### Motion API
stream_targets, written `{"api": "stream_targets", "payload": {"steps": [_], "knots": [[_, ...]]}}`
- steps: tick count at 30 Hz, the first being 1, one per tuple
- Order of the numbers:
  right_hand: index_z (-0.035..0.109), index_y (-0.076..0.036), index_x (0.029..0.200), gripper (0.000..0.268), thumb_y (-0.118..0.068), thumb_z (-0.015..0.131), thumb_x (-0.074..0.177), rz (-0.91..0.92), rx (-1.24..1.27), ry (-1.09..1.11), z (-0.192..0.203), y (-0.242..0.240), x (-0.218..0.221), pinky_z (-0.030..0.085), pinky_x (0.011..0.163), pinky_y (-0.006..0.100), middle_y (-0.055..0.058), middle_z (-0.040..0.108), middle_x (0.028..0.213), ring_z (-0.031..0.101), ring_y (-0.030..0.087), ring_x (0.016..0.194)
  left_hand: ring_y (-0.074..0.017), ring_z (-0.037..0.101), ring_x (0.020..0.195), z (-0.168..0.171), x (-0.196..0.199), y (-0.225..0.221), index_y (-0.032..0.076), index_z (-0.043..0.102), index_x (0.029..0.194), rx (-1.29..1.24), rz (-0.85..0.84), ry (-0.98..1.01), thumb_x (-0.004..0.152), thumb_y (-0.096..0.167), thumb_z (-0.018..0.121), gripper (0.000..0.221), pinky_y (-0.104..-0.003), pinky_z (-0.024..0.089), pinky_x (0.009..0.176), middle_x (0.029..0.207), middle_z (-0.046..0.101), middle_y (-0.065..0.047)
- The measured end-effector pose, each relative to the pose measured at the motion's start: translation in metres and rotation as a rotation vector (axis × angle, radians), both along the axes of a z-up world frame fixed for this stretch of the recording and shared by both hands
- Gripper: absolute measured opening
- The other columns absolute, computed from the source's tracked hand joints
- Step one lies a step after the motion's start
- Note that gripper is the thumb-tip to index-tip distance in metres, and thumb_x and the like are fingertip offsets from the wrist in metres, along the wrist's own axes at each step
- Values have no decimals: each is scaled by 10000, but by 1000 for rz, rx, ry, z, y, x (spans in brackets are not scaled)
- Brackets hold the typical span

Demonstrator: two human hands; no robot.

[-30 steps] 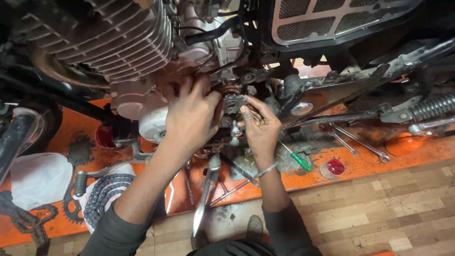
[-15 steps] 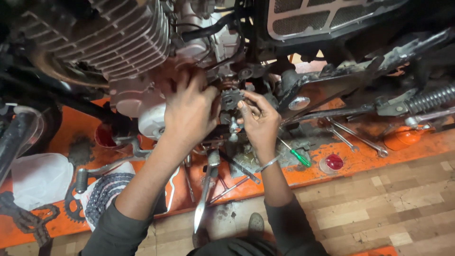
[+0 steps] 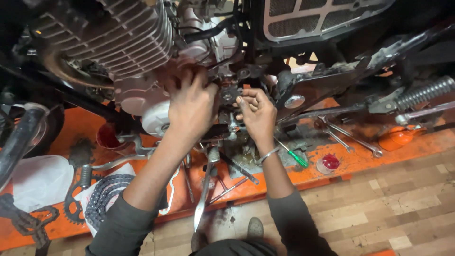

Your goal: The person unwraps a new drive chain from its packaging paper on the workbench, threads it around the motorcycle's front sprocket and along the swingarm, and joins the chain ends using pliers. They also use a long T-handle wrench on the engine area and handle a rag while working beside the motorcycle on a lift.

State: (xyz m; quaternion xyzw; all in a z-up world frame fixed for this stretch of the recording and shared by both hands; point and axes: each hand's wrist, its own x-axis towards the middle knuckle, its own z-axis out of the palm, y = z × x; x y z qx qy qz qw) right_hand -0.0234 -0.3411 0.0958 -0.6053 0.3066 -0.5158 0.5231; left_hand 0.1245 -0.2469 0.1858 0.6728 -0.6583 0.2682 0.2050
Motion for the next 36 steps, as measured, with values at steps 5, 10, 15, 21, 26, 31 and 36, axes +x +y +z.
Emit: {"api": "stream_targets", "payload": {"steps": [5, 10, 15, 21, 26, 31, 36], "knots": [[637, 8, 1161, 196, -23, 680, 972, 4, 9, -45, -5, -1, 0, 630, 619, 244, 70, 745, 1035, 743, 117, 886, -353, 526, 1182, -5, 0, -1, 142, 751, 871, -22, 6, -7, 787, 276, 739, 158, -675, 351, 996, 1129, 608, -103], [636, -4, 1178, 206, -29, 690, 982, -6, -32, -43, -18, -8, 3, 629, 624, 252, 85, 737, 1046, 741, 126, 889, -344, 528, 1203, -11, 2, -5, 138, 751, 881, -36, 31, -25, 809, 263, 735, 145, -673, 361, 1016, 1171, 613, -102], [582, -45, 1259, 280, -59, 657, 989, -7, 11, -16, 8, 26, -13, 626, 608, 239, 64, 727, 1091, 746, 114, 897, -348, 539, 1168, -1, -2, 24, 135, 722, 1019, -64, -33, 70, 860, 289, 740, 222, -598, 378, 961, 1199, 608, -120], [636, -23, 1185, 155, -114, 622, 1061, 63, -33, 182, -81, 108, -96, 481, 580, 221, 60, 694, 902, 620, 76, 727, -250, 577, 987, -19, 5, 209, 115, 694, 1244, -320, -79, 465, 915, 159, 739, 334, -402, 439, 855, 1054, 637, -65], [733, -58, 1041, 171, -163, 702, 909, 338, 227, 512, -235, 148, -101, 616, 623, 305, 45, 779, 854, 726, 107, 721, -123, 490, 838, -214, 26, 304, 36, 659, 1117, -610, 445, 1322, 1102, 116, 579, 114, -276, 415, 736, 982, 583, -51], [757, -193, 1110, 211, -256, 687, 921, 262, -252, 1064, -273, 135, 5, 564, 795, 468, 121, 715, 1026, 702, 344, 910, -131, 593, 633, -286, -22, 301, 59, 734, 1065, 78, 500, 1428, 924, 203, 683, 208, -299, 507, 614, 776, 714, -72], [718, -170, 997, 212, -214, 732, 790, 328, -579, 1055, -303, 116, 43, 516, 817, 497, 119, 683, 1009, 646, 354, 977, -136, 681, 734, -300, -11, 316, 61, 734, 1067, 173, 394, 1385, 903, 244, 716, 246, -292, 547, 700, 874, 762, -81]]}}
